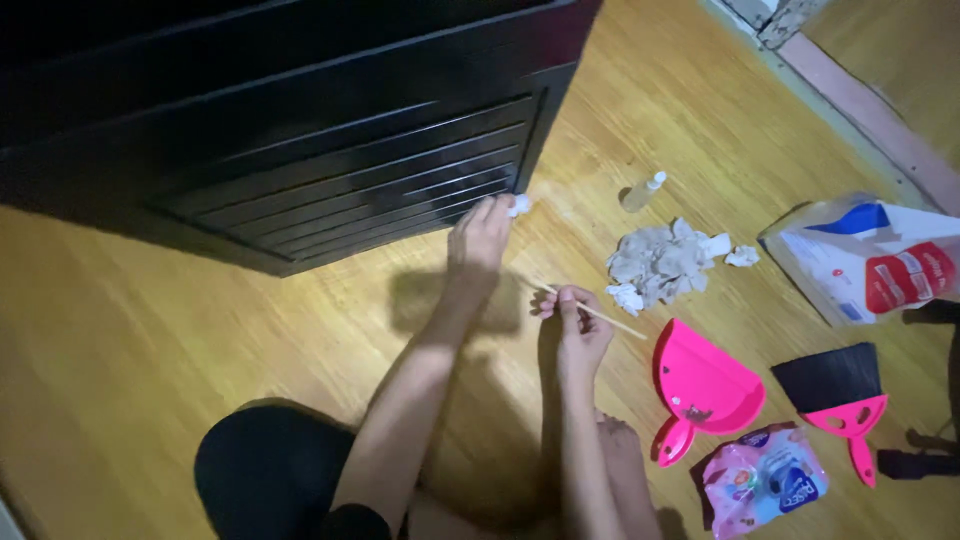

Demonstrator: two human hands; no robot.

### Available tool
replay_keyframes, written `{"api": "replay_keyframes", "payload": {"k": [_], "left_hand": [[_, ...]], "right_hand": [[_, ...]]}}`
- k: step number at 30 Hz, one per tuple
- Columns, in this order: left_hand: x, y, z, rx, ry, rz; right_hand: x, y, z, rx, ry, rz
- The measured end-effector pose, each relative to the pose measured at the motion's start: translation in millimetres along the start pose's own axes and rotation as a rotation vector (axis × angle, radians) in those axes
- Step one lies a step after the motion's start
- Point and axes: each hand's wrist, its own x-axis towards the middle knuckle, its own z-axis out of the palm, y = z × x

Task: Cleaning the slats of a black cabinet using a cloth and a wooden stick.

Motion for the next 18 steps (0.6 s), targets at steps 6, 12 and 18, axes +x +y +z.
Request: {"api": "replay_keyframes", "payload": {"k": [6, 12, 18], "left_hand": [[-9, -8, 39, -0.071, 0.204, -0.086], [-10, -5, 40, -0.107, 0.381, -0.08], [-8, -11, 45, -0.229, 0.301, -0.181]], "right_hand": [[1, 6, -23, -0.242, 0.087, 0.008], [4, 12, -43, -0.12, 0.088, 0.01], [4, 1, -27, -0.274, 0.058, -0.025]]}}
